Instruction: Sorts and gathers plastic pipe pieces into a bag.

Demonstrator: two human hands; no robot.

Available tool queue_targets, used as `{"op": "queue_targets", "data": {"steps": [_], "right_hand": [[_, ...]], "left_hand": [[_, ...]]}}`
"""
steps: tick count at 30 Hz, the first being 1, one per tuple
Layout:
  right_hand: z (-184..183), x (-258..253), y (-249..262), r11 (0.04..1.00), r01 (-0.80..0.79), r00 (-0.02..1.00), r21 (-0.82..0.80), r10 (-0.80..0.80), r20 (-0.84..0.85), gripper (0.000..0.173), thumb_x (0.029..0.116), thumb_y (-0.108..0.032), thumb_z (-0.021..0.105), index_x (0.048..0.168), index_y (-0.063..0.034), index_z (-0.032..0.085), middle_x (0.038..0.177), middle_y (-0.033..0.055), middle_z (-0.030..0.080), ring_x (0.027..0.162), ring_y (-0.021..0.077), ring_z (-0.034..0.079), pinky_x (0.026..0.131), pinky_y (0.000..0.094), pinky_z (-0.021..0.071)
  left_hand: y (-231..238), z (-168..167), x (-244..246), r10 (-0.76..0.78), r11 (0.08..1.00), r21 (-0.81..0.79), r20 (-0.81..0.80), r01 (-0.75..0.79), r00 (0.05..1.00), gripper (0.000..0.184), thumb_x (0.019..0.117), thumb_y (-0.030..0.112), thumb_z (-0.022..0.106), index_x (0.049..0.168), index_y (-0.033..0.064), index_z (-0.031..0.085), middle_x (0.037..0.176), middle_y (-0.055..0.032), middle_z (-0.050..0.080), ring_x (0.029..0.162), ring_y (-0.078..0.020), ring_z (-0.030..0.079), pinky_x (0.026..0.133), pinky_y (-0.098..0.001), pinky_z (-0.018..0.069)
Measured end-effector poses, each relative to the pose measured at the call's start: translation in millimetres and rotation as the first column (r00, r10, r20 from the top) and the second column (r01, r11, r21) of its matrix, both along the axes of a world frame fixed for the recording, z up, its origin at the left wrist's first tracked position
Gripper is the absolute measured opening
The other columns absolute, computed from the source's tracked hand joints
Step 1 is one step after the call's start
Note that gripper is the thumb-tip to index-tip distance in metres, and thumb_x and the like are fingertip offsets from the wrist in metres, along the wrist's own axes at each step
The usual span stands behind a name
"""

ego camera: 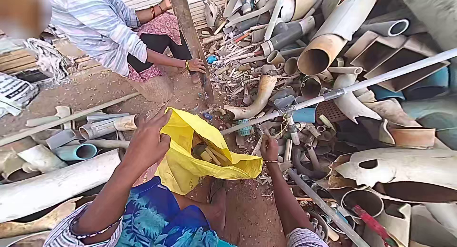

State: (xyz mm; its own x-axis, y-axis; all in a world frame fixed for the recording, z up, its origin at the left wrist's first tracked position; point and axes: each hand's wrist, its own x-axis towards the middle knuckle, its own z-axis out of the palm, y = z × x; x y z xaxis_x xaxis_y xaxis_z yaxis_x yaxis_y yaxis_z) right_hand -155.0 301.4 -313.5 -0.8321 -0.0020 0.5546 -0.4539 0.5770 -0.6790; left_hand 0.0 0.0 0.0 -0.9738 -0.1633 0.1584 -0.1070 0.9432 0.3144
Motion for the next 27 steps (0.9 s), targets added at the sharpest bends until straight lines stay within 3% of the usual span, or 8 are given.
{"op": "queue_targets", "data": {"steps": [3, 6, 9, 11, 14, 20, 24, 27], "right_hand": [[62, -2, 30, 0.968, 0.168, 0.986, -0.186, -0.163, 0.045, 0.033, 0.0995, -0.002, 0.051, 0.123, 0.0195, 0.06, 0.107, 0.0356, 0.068, 0.095, 0.0421, 0.07, 0.09, 0.0493, 0.0538], [106, -4, 61, 0.894, 0.16, 0.983, -0.419, -0.184, -0.016, 0.031, 0.1032, -0.009, 0.047, 0.12, 0.0151, 0.058, 0.093, 0.017, 0.064, 0.078, 0.009, 0.06, 0.074, 0.0243, 0.0505], [145, 10, 89, 0.817, 0.046, 0.985, -0.574, -0.133, -0.111, 0.027, 0.1045, -0.014, 0.044, 0.118, 0.0065, 0.056, 0.092, -0.002, 0.058, 0.075, -0.0047, 0.056, 0.07, 0.0156, 0.0499], [167, 26, 103, 0.743, -0.033, 0.988, -0.669, -0.075, -0.132, 0.02, 0.1055, -0.013, 0.042, 0.118, -0.0025, 0.054, 0.092, -0.0088, 0.059, 0.075, -0.0032, 0.06, 0.071, 0.0187, 0.0543], [191, 47, 114, 0.551, -0.09, 0.994, -0.83, -0.004, -0.111, 0.02, 0.108, -0.009, 0.035, 0.113, -0.0133, 0.053, 0.086, -0.0122, 0.064, 0.071, -0.0002, 0.064, 0.068, 0.0198, 0.0571], [201, 60, 128, 0.297, -0.154, 0.984, -0.942, 0.131, -0.12, 0.035, 0.1114, -0.015, 0.025, 0.105, -0.015, 0.06, 0.072, -0.0085, 0.065, 0.06, 0.0023, 0.062, 0.06, 0.0189, 0.0546], [200, 62, 127, 0.268, -0.234, 0.957, -0.935, 0.235, -0.171, 0.033, 0.1092, -0.013, 0.03, 0.106, -0.0156, 0.062, 0.076, -0.0088, 0.066, 0.064, 0.0025, 0.063, 0.063, 0.0196, 0.0556], [194, 66, 83, 0.458, -0.235, 0.938, -0.857, 0.339, -0.076, 0.022, 0.1091, -0.02, 0.039, 0.112, -0.0187, 0.061, 0.084, -0.0142, 0.067, 0.071, -0.0024, 0.063, 0.069, 0.0199, 0.0563]], "left_hand": [[15, 3, 0, -0.053, 0.999, 0.001, 0.014, 0.053, 0.998, 0.061, 0.0899, -0.012, 0.052, 0.15, -0.0017, 0.049, 0.161, -0.0198, 0.04, 0.136, -0.0442, 0.053, 0.105, -0.0656, 0.0428], [33, 5, 0, -0.082, 0.997, -0.002, 0.053, 0.082, 0.995, 0.062, 0.0916, -0.011, 0.052, 0.152, -0.0003, 0.046, 0.163, -0.0176, 0.037, 0.138, -0.0427, 0.051, 0.106, -0.0646, 0.0423], [48, 5, -5, -0.119, 0.992, -0.032, 0.086, 0.122, 0.989, 0.062, 0.0917, -0.011, 0.052, 0.152, 0.0004, 0.046, 0.163, -0.0168, 0.037, 0.139, -0.0415, 0.05, 0.107, -0.0645, 0.0418], [57, 4, -9, -0.146, 0.988, -0.04, 0.111, 0.151, 0.983, 0.063, 0.0919, -0.011, 0.053, 0.153, 0.0004, 0.045, 0.163, -0.017, 0.037, 0.138, -0.0427, 0.051, 0.106, -0.0656, 0.0421], [73, 4, -16, -0.156, 0.985, -0.043, 0.163, 0.165, 0.974, 0.062, 0.0932, -0.01, 0.055, 0.154, 0.0006, 0.044, 0.163, -0.0171, 0.037, 0.14, -0.0423, 0.049, 0.107, -0.065, 0.041], [93, 2, -24, -0.187, 0.977, -0.056, 0.231, 0.205, 0.955, 0.063, 0.0937, -0.009, 0.055, 0.154, -0.0002, 0.043, 0.164, -0.018, 0.035, 0.141, -0.0421, 0.048, 0.109, -0.0642, 0.0401], [95, 0, -25, -0.201, 0.972, -0.068, 0.242, 0.223, 0.949, 0.062, 0.0929, -0.009, 0.055, 0.154, -0.0021, 0.043, 0.164, -0.0193, 0.035, 0.142, -0.0412, 0.047, 0.109, -0.0625, 0.0405], [93, -1, -24, -0.205, 0.974, -0.049, 0.218, 0.22, 0.954, 0.062, 0.0927, -0.009, 0.055, 0.154, -0.0009, 0.044, 0.164, -0.0179, 0.036, 0.141, -0.0423, 0.048, 0.109, -0.0646, 0.0402]]}}
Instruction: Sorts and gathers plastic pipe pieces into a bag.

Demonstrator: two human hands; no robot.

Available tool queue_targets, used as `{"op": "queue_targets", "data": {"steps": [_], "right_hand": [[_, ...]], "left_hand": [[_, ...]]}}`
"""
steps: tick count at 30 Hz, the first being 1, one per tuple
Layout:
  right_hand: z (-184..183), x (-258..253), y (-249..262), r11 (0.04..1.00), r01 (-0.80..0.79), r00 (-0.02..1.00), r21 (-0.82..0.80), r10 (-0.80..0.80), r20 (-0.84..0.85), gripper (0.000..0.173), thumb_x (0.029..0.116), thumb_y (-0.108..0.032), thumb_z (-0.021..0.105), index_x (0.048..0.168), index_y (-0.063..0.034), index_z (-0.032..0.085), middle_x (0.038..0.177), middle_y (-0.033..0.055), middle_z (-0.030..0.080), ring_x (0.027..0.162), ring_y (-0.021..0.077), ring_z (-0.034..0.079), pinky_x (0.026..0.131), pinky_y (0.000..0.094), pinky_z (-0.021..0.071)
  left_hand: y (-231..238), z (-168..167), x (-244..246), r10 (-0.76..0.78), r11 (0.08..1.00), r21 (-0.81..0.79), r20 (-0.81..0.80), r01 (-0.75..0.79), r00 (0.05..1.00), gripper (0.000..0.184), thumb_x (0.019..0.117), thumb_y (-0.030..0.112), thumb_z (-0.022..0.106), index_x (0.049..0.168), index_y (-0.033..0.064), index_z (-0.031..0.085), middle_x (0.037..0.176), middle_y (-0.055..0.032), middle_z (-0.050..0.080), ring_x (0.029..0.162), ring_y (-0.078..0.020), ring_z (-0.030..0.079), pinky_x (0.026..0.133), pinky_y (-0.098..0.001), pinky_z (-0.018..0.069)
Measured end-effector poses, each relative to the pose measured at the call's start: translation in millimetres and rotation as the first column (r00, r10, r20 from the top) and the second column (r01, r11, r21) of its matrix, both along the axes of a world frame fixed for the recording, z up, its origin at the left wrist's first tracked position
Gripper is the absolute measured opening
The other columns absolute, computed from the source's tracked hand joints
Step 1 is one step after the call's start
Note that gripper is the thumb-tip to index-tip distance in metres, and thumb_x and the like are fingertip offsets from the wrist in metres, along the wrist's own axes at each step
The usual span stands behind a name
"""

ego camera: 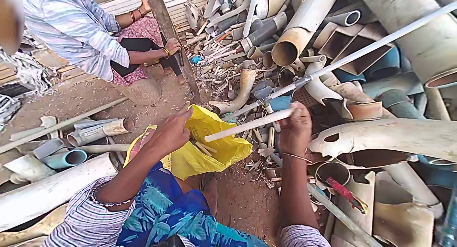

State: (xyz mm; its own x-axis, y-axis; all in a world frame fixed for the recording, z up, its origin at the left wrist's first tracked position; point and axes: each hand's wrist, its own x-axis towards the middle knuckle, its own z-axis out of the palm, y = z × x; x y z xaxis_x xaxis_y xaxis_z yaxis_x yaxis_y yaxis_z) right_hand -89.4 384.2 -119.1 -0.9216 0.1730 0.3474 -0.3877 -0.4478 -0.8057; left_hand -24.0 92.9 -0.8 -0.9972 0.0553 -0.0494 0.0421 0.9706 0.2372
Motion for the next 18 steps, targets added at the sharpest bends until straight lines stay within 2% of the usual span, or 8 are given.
{"op": "queue_targets", "data": {"steps": [1, 3, 4, 5, 7, 12, 15, 18], "right_hand": [[-7, 5, -31, 0.991, -0.038, 0.999, 0.131, 0.038, 0.007, 0.022, 0.1091, -0.02, 0.04, 0.118, -0.0131, 0.06, 0.088, -0.0105, 0.066, 0.072, -0.0015, 0.063, 0.07, 0.0216, 0.0564], [-30, 26, -102, 0.869, -0.229, 0.971, 0.438, 0.234, 0.044, 0.032, 0.1064, -0.008, 0.044, 0.131, 0.0067, 0.056, 0.096, 0.0139, 0.066, 0.074, 0.0161, 0.063, 0.071, 0.0335, 0.0556], [-41, 36, -128, 0.716, -0.4, 0.906, 0.571, 0.403, 0.129, 0.04, 0.1045, -0.004, 0.048, 0.143, 0.0085, 0.05, 0.115, 0.0256, 0.067, 0.093, 0.0292, 0.069, 0.087, 0.0424, 0.0572], [-49, 42, -145, 0.546, -0.535, 0.817, 0.645, 0.529, 0.23, 0.049, 0.1039, -0.003, 0.051, 0.151, 0.0079, 0.042, 0.13, 0.0309, 0.062, 0.112, 0.037, 0.066, 0.102, 0.0469, 0.0511], [-59, 45, -159, 0.413, -0.593, 0.755, 0.691, 0.585, 0.298, 0.045, 0.1031, -0.003, 0.052, 0.146, 0.0101, 0.048, 0.127, 0.0315, 0.064, 0.118, 0.0407, 0.064, 0.107, 0.0491, 0.0453], [-46, 23, -121, 0.56, -0.386, 0.904, 0.733, 0.389, 0.179, 0.029, 0.0994, 0.004, 0.052, 0.124, 0.0081, 0.068, 0.096, 0.0243, 0.071, 0.086, 0.0349, 0.069, 0.083, 0.0503, 0.0541], [-43, 16, -110, 0.714, -0.249, 0.963, 0.654, 0.251, 0.093, 0.025, 0.0984, 0.003, 0.054, 0.116, 0.0068, 0.07, 0.082, 0.0187, 0.068, 0.07, 0.0281, 0.064, 0.071, 0.048, 0.0536], [-45, 13, -102, 0.771, -0.187, 0.978, 0.609, 0.201, 0.046, 0.022, 0.0975, 0.001, 0.056, 0.111, 0.0064, 0.072, 0.074, 0.0138, 0.066, 0.063, 0.0219, 0.059, 0.066, 0.043, 0.0513]], "left_hand": [[-1, -1, 0, -0.007, 1.0, 0.0, -0.024, 0.008, 1.0, 0.061, 0.0926, -0.009, 0.055, 0.152, -0.0011, 0.045, 0.163, -0.0183, 0.037, 0.139, -0.044, 0.049, 0.108, -0.0669, 0.0407], [-1, -2, 1, -0.013, 1.0, -0.01, -0.031, 0.012, 0.999, 0.06, 0.0938, -0.009, 0.055, 0.153, -0.0006, 0.046, 0.162, -0.0188, 0.038, 0.136, -0.0479, 0.051, 0.104, -0.0717, 0.0402], [-2, -5, 0, -0.02, 1.0, -0.011, -0.03, 0.02, 0.999, 0.061, 0.0934, -0.009, 0.054, 0.153, -0.0001, 0.046, 0.162, -0.0192, 0.039, 0.134, -0.0493, 0.051, 0.102, -0.0732, 0.0401], [-5, -7, -2, -0.037, 0.999, -0.01, -0.033, 0.037, 0.999, 0.062, 0.0929, -0.01, 0.054, 0.153, 0.0007, 0.045, 0.162, -0.0192, 0.039, 0.133, -0.05, 0.052, 0.101, -0.0741, 0.0407], [-17, -15, -7, -0.077, 0.997, 0.003, -0.043, 0.077, 0.996, 0.064, 0.091, -0.01, 0.053, 0.154, 0.0021, 0.045, 0.163, -0.0186, 0.037, 0.127, -0.0513, 0.056, 0.094, -0.0752, 0.0434], [-21, -11, 7, -0.034, 0.998, 0.046, 0.005, 0.034, 0.999, 0.063, 0.0939, -0.012, 0.051, 0.155, -0.0022, 0.04, 0.165, -0.025, 0.029, 0.133, -0.0552, 0.048, 0.1, -0.075, 0.0385], [-45, -20, 3, -0.03, 0.994, 0.102, -0.114, 0.041, 0.993, 0.061, 0.0935, -0.008, 0.049, 0.153, -0.0009, 0.044, 0.162, -0.0259, 0.033, 0.123, -0.0516, 0.057, 0.093, -0.0675, 0.0469], [-56, -22, -3, -0.092, 0.987, 0.127, -0.087, 0.103, 0.992, 0.069, 0.0874, 0.004, 0.045, 0.156, -0.0008, 0.039, 0.166, -0.0254, 0.024, 0.144, -0.046, 0.041, 0.105, -0.0619, 0.0433]]}}
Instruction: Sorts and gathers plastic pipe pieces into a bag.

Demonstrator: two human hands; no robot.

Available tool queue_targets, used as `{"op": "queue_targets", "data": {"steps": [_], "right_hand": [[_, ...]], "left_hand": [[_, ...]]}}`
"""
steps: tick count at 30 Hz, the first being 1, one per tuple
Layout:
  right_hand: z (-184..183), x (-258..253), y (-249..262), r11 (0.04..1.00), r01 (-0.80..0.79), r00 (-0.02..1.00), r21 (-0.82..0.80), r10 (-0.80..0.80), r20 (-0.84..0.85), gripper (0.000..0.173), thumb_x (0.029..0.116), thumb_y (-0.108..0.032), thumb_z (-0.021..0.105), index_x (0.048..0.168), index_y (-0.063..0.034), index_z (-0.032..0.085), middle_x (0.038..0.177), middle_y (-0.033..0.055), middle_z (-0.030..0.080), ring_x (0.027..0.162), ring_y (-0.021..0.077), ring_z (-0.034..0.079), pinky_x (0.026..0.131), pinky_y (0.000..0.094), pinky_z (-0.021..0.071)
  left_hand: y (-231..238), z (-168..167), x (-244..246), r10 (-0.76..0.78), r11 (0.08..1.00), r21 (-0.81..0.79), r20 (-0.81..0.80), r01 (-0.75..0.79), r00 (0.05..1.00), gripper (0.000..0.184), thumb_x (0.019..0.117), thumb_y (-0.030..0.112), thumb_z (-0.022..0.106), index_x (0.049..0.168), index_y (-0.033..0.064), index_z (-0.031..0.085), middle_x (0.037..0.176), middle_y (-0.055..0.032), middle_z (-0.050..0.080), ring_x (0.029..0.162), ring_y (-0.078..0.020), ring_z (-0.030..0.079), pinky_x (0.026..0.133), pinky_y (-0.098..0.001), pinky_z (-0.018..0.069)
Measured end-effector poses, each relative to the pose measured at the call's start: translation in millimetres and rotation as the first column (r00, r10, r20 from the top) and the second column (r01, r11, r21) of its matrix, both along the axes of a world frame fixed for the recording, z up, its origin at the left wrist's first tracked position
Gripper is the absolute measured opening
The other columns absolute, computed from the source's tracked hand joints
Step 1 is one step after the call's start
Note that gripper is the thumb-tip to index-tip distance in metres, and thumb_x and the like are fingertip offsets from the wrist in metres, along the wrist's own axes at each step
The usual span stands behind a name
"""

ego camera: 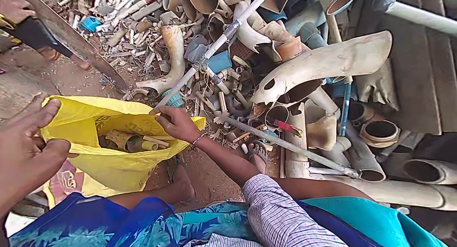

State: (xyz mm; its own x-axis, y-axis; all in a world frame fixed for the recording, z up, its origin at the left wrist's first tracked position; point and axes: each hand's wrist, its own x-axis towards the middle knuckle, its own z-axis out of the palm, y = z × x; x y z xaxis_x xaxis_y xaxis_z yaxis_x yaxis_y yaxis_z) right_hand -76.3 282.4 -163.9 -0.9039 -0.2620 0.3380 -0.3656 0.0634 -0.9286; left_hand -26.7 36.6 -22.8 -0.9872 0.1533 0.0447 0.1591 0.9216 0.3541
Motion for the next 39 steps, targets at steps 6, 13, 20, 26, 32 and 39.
{"op": "queue_targets", "data": {"steps": [6, 13, 20, 26, 32, 39], "right_hand": [[-33, -44, 67, 0.914, 0.309, 0.919, 0.262, -0.359, 0.166, 0.026, 0.1011, -0.01, 0.055, 0.118, 0.0012, 0.071, 0.092, 0.0191, 0.072, 0.083, 0.0322, 0.069, 0.081, 0.053, 0.0533], [-127, -77, 157, 0.629, 0.28, 0.626, 0.725, -0.693, 0.359, 0.055, 0.0931, -0.013, 0.067, 0.143, 0.0041, 0.052, 0.142, 0.0327, 0.051, 0.125, 0.0493, 0.056, 0.1, 0.0636, 0.0471], [-158, -84, 181, 0.573, 0.211, 0.594, 0.792, -0.719, 0.362, 0.087, 0.0888, -0.002, 0.068, 0.162, -0.0024, 0.021, 0.159, 0.0296, 0.033, 0.131, 0.0492, 0.053, 0.098, 0.0633, 0.05], [-165, -90, 189, 0.583, 0.216, 0.581, 0.783, -0.722, 0.377, 0.065, 0.0934, -0.003, 0.065, 0.153, 0.0013, 0.04, 0.157, 0.0313, 0.035, 0.141, 0.0487, 0.043, 0.109, 0.0636, 0.042], [-160, -91, 184, 0.534, 0.463, 0.52, 0.707, -0.81, 0.272, 0.061, 0.0861, -0.003, 0.073, 0.144, -0.0034, 0.053, 0.146, 0.0318, 0.048, 0.131, 0.0487, 0.052, 0.102, 0.0628, 0.0464], [-85, -84, 101, 0.722, 0.667, 0.741, 0.184, -0.669, -0.059, 0.051, 0.0949, -0.011, 0.071, 0.135, 0.0134, 0.051, 0.126, 0.0327, 0.061, 0.111, 0.0428, 0.065, 0.095, 0.0529, 0.0532]], "left_hand": [[18, 2, 1, 0.043, 0.999, -0.004, 0.008, -0.043, 0.999, 0.063, 0.0898, -0.009, 0.045, 0.152, -0.0019, 0.045, 0.165, -0.0233, 0.028, 0.085, -0.0438, 0.065, 0.07, -0.0619, 0.0499], [3, 0, -2, 0.118, 0.99, -0.091, 0.091, -0.11, 0.989, 0.065, 0.091, 0.023, 0.041, 0.153, 0.0038, 0.046, 0.162, -0.0223, 0.035, 0.094, -0.0406, 0.071, 0.076, -0.0631, 0.0538], [17, 6, -3, 0.082, 0.993, -0.091, 0.086, -0.074, 0.993, 0.066, 0.0872, 0.018, 0.043, 0.152, 0.0042, 0.048, 0.155, -0.0248, 0.045, 0.091, -0.039, 0.069, 0.071, -0.0592, 0.0529], [19, 9, -5, 0.062, 0.996, -0.069, 0.061, -0.058, 0.996, 0.07, 0.0833, 0.013, 0.046, 0.154, 0.0091, 0.048, 0.157, -0.0194, 0.044, 0.084, -0.0327, 0.067, 0.063, -0.0536, 0.0519], [8, 6, -3, 0.057, 0.995, -0.088, 0.036, -0.053, 0.998, 0.069, 0.0842, 0.018, 0.045, 0.153, 0.0075, 0.049, 0.158, -0.0214, 0.043, 0.106, -0.0413, 0.066, 0.075, -0.0601, 0.0523], [24, 6, -2, 0.026, 0.995, -0.1, -0.038, -0.029, 0.999, 0.064, 0.0868, 0.008, 0.047, 0.15, 0.0014, 0.051, 0.159, -0.0211, 0.042, 0.11, -0.0481, 0.064, 0.083, -0.0691, 0.0471]]}}
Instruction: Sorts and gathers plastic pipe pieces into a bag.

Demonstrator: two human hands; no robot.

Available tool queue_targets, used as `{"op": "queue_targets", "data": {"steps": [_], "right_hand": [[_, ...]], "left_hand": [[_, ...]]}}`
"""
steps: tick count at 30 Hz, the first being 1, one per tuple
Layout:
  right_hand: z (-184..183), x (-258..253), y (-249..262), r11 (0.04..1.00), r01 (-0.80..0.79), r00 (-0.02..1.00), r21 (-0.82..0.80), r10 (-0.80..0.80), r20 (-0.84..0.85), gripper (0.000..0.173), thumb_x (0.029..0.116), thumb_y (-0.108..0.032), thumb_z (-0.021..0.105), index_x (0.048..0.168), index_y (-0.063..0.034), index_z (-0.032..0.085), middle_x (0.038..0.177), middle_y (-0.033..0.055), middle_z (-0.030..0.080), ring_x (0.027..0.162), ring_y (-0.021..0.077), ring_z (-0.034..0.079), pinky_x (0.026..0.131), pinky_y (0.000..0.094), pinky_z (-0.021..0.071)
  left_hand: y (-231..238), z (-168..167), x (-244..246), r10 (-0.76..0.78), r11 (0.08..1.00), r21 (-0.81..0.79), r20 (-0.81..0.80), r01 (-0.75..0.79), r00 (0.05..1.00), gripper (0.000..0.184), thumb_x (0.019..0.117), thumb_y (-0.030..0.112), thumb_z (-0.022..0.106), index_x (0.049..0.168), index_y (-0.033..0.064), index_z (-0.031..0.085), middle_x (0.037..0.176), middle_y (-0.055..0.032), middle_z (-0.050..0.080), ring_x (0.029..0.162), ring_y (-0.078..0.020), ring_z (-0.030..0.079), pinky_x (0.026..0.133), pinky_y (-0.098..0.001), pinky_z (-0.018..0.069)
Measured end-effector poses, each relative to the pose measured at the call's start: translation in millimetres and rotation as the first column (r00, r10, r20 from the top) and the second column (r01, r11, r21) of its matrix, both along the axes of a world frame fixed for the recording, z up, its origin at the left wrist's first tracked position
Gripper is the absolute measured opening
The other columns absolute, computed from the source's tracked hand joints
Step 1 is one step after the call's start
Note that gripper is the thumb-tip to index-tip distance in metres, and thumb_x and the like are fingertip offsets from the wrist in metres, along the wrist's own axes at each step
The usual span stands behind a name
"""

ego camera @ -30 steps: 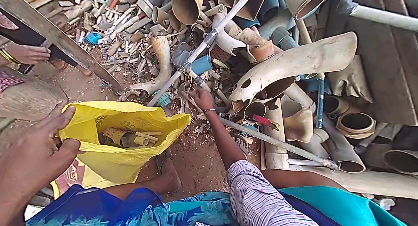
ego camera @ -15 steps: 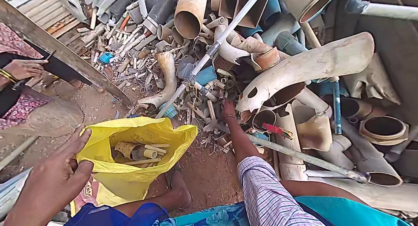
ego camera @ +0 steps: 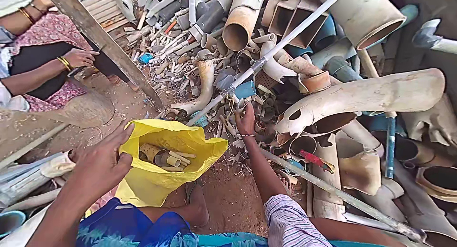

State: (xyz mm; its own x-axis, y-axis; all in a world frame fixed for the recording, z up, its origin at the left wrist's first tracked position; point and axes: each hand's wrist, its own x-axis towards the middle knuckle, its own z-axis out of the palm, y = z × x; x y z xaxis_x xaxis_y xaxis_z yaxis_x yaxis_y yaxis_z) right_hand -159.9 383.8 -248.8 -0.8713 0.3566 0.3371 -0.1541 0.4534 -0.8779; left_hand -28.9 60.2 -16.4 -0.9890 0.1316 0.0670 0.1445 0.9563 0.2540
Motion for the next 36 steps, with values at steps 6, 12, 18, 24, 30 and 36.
{"op": "queue_targets", "data": {"steps": [6, 12, 18, 24, 30, 36], "right_hand": [[78, 26, -20, 0.933, -0.101, 0.98, -0.345, 0.034, -0.195, 0.098, 0.0895, -0.016, 0.077, 0.159, 0.0008, 0.009, 0.121, 0.0227, 0.061, 0.088, 0.0135, 0.067, 0.082, 0.0305, 0.0573], [117, 75, -55, 0.77, -0.419, 0.9, -0.482, 0.28, -0.336, 0.081, 0.0845, -0.006, 0.077, 0.149, -0.0082, 0.029, 0.101, 0.0001, 0.061, 0.073, 0.0018, 0.065, 0.067, 0.0228, 0.0591], [81, 114, -142, 0.422, -0.905, 0.425, 0.054, 0.901, 0.085, 0.033, 0.0991, -0.012, 0.063, 0.125, 0.0087, 0.067, 0.122, 0.0293, 0.067, 0.115, 0.0401, 0.066, 0.102, 0.0521, 0.0497], [75, 77, -110, 0.683, -0.725, 0.688, -0.086, 0.723, -0.064, 0.017, 0.0978, -0.003, 0.062, 0.101, 0.0079, 0.074, 0.09, 0.0198, 0.074, 0.08, 0.0279, 0.072, 0.078, 0.0447, 0.0581], [6, -8, -5, 0.986, -0.126, 0.953, -0.113, 0.152, 0.261, 0.03, 0.0991, -0.014, 0.06, 0.122, 0.0041, 0.067, 0.116, 0.026, 0.067, 0.103, 0.0369, 0.067, 0.093, 0.0529, 0.0524], [-63, -37, 74, 0.979, -0.059, 0.663, 0.197, -0.11, 0.741, 0.048, 0.0929, -0.017, 0.069, 0.139, -0.0079, 0.062, 0.155, 0.0346, 0.035, 0.134, 0.0524, 0.047, 0.102, 0.0669, 0.043]], "left_hand": [[13, 4, 7, 0.003, 1.0, 0.013, 0.021, -0.003, 1.0, 0.063, 0.0869, -0.008, 0.051, 0.15, -0.001, 0.05, 0.16, -0.0183, 0.042, 0.123, -0.0468, 0.06, 0.092, -0.069, 0.0469], [16, 16, 12, 0.064, 0.998, 0.024, 0.047, -0.065, 0.997, 0.064, 0.0894, -0.014, 0.054, 0.151, -0.0012, 0.047, 0.162, -0.0175, 0.038, 0.12, -0.0459, 0.062, 0.092, -0.0672, 0.0468], [11, 9, 11, 0.03, 0.999, 0.025, 0.038, -0.031, 0.999, 0.064, 0.0897, -0.01, 0.051, 0.153, 0.0007, 0.046, 0.162, -0.0199, 0.039, 0.123, -0.0491, 0.06, 0.091, -0.0709, 0.0458], [-13, -4, 14, 0.009, 0.999, 0.039, 0.047, -0.011, 0.999, 0.067, 0.0878, 0.011, 0.046, 0.155, 0.0041, 0.045, 0.164, -0.0194, 0.035, 0.129, -0.0491, 0.056, 0.093, -0.0725, 0.0453], [-19, -5, 11, -0.005, 0.999, 0.054, 0.052, 0.002, 0.999, 0.068, 0.0871, 0.015, 0.045, 0.154, 0.0027, 0.044, 0.164, -0.0218, 0.033, 0.123, -0.0491, 0.059, 0.089, -0.0694, 0.0468], [-23, 0, 13, -0.005, 0.999, 0.048, 0.119, -0.001, 0.993, 0.068, 0.0876, 0.016, 0.044, 0.154, 0.0019, 0.044, 0.161, -0.0249, 0.036, 0.118, -0.0419, 0.061, 0.085, -0.0585, 0.0497]]}}
